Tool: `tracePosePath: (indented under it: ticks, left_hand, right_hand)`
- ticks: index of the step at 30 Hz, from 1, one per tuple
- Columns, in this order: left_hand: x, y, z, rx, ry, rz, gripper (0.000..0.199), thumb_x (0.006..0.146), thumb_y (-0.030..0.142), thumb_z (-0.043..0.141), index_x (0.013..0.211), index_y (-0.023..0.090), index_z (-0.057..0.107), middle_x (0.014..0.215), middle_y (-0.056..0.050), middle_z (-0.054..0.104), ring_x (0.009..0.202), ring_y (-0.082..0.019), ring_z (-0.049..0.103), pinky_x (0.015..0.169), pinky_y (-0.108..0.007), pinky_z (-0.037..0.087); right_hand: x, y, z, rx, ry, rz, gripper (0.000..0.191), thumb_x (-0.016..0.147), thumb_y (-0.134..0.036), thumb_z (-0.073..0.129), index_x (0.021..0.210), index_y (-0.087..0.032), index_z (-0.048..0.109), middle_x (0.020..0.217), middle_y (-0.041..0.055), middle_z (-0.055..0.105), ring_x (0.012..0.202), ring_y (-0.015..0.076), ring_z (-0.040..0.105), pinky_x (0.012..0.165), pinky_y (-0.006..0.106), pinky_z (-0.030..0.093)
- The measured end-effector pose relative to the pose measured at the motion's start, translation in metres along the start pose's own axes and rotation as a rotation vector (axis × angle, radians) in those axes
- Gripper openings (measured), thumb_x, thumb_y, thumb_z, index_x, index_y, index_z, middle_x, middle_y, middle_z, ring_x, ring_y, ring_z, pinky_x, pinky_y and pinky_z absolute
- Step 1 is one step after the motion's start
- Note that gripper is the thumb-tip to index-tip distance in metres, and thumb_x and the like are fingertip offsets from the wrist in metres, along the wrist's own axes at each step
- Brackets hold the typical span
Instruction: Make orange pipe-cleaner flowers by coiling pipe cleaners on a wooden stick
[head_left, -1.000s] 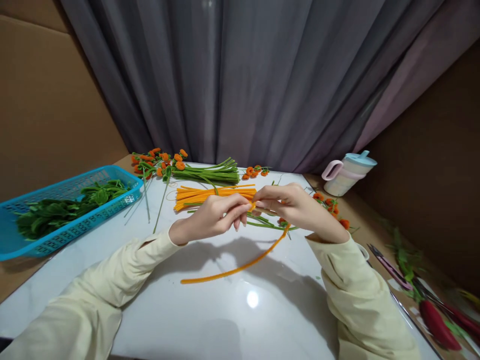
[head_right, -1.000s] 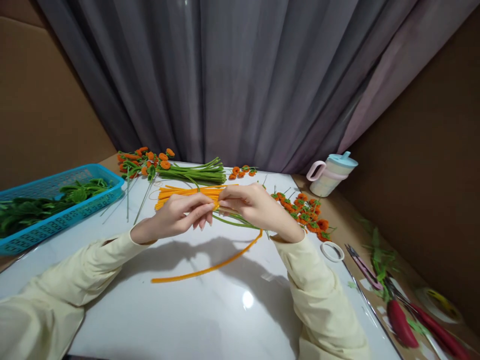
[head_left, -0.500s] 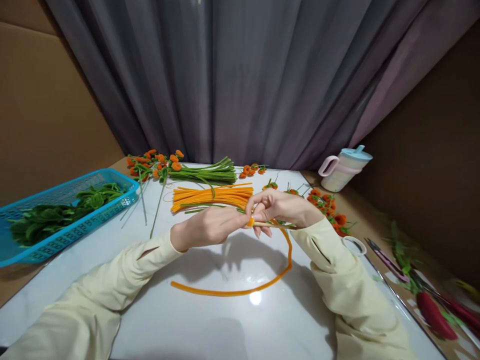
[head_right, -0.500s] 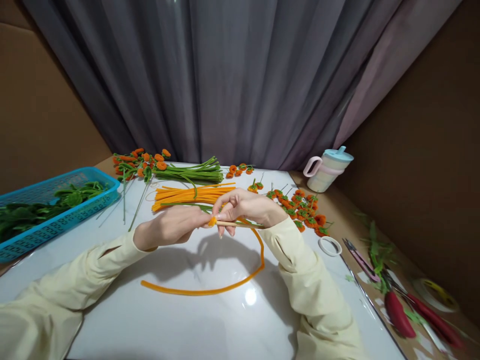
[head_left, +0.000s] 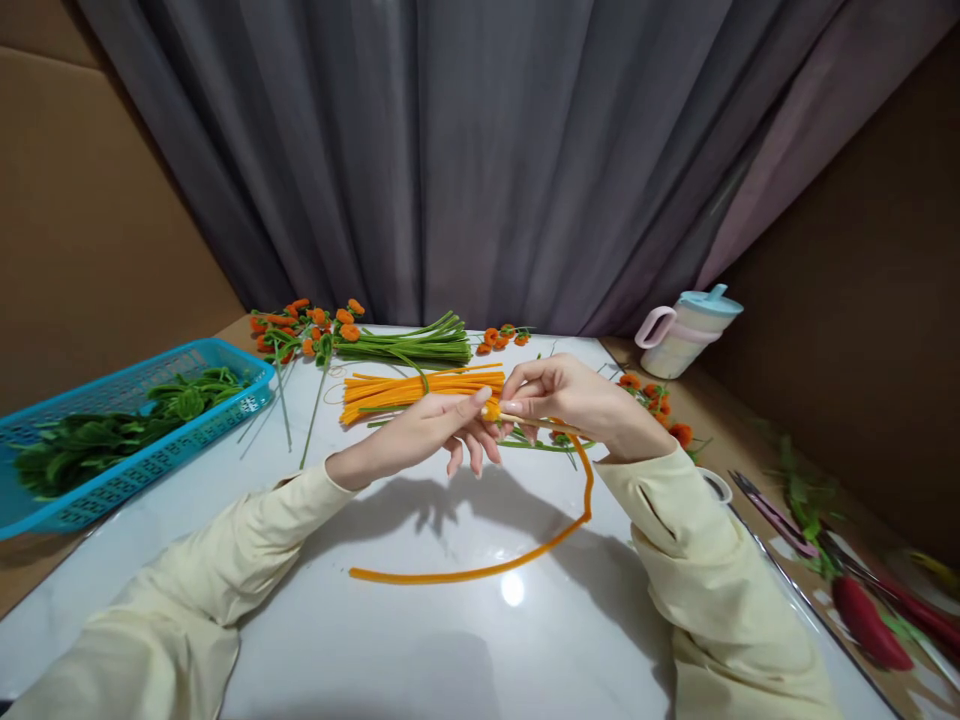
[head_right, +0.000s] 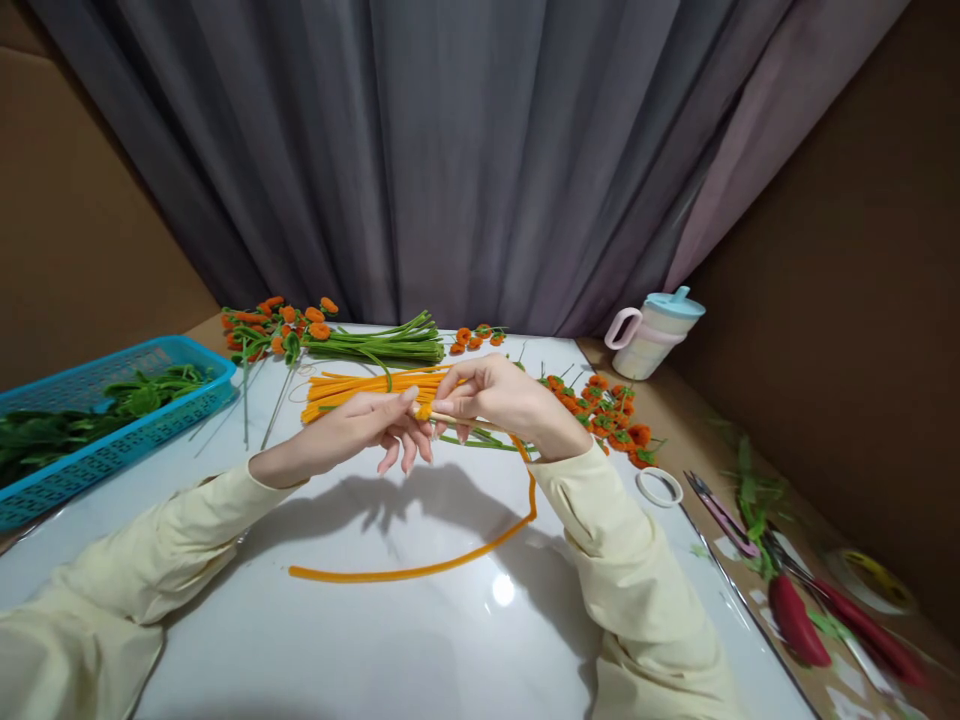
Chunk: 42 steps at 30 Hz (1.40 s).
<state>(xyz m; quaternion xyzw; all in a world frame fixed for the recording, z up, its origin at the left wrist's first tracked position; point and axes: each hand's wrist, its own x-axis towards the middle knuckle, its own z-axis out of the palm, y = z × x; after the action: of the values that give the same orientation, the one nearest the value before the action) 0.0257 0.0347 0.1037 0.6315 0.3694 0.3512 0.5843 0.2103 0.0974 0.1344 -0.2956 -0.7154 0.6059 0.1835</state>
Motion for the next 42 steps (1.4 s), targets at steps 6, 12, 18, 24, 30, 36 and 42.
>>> tracePosePath:
  ticks: [6, 12, 18, 24, 30, 36, 42]
  left_hand:
    - [-0.003, 0.0, 0.01, 0.035, 0.057, 0.016, 0.049, 0.087, 0.058, 0.037, 0.075, 0.012, 0.05, 0.06, -0.004, 0.06, 0.043, -0.008, 0.05, 0.039, -0.018, 0.039]
    - [-0.005, -0.007, 0.015, 0.285, 0.261, 0.156, 0.04, 0.094, 0.045, 0.031, 0.07, 0.016, 0.045, 0.05, 0.004, 0.047, 0.043, -0.006, 0.039, 0.044, -0.018, 0.033]
    - [-0.011, -0.007, 0.015, 0.631, 0.29, 0.386, 0.038, 0.095, 0.029, 0.031, 0.061, 0.016, 0.041, 0.054, 0.003, 0.045, 0.049, -0.007, 0.043, 0.055, -0.02, 0.035]
    - [-0.014, -0.008, 0.014, 0.76, 0.215, 0.468, 0.033, 0.095, 0.024, 0.031, 0.065, 0.017, 0.043, 0.057, 0.003, 0.047, 0.05, -0.008, 0.044, 0.054, -0.02, 0.035]
    - [-0.017, -0.002, 0.012, 0.805, 0.113, 0.487, 0.031, 0.096, 0.022, 0.028, 0.069, 0.017, 0.042, 0.06, 0.003, 0.048, 0.051, -0.008, 0.044, 0.056, -0.02, 0.036]
    - [-0.012, 0.002, 0.002, 0.744, 0.114, 0.369, 0.034, 0.096, 0.027, 0.026, 0.069, 0.017, 0.045, 0.065, 0.001, 0.053, 0.06, -0.009, 0.049, 0.063, -0.021, 0.038]
    - [0.002, -0.008, -0.015, 0.542, 0.103, 0.233, 0.039, 0.095, 0.042, 0.028, 0.079, 0.016, 0.052, 0.076, -0.001, 0.054, 0.062, -0.011, 0.048, 0.061, -0.023, 0.04]
  right_hand:
    - [-0.004, -0.006, 0.01, -0.143, 0.061, -0.065, 0.031, 0.065, -0.039, 0.073, 0.068, -0.014, 0.055, 0.057, 0.0006, 0.062, 0.045, 0.0095, 0.055, 0.043, 0.019, 0.039]
    - [-0.004, -0.005, 0.014, -0.171, 0.073, -0.105, 0.023, 0.072, -0.035, 0.067, 0.069, -0.014, 0.057, 0.053, -0.0008, 0.059, 0.047, 0.0104, 0.055, 0.046, 0.021, 0.041]
    - [-0.005, -0.004, 0.007, -0.061, -0.073, -0.113, 0.018, 0.074, -0.031, 0.066, 0.071, -0.015, 0.06, 0.068, 0.002, 0.066, 0.06, 0.0132, 0.062, 0.058, 0.024, 0.049]
    - [-0.004, 0.001, -0.004, -0.065, -0.284, -0.115, 0.011, 0.079, -0.025, 0.062, 0.078, -0.014, 0.062, 0.069, 0.0019, 0.067, 0.069, 0.0133, 0.065, 0.068, 0.025, 0.05]
    - [-0.001, 0.007, -0.01, -0.002, -0.451, -0.155, 0.013, 0.084, -0.026, 0.058, 0.087, -0.013, 0.06, 0.072, 0.002, 0.066, 0.065, 0.0117, 0.062, 0.066, 0.026, 0.05]
    - [0.004, 0.01, -0.01, -0.075, -0.329, -0.181, 0.017, 0.084, -0.028, 0.059, 0.081, -0.011, 0.06, 0.07, 0.0027, 0.066, 0.058, 0.0099, 0.06, 0.058, 0.022, 0.047]
    - [0.014, 0.02, -0.011, -0.051, -0.196, -0.14, 0.023, 0.082, -0.035, 0.061, 0.08, -0.012, 0.059, 0.069, 0.0018, 0.065, 0.054, 0.0075, 0.054, 0.051, 0.019, 0.041]
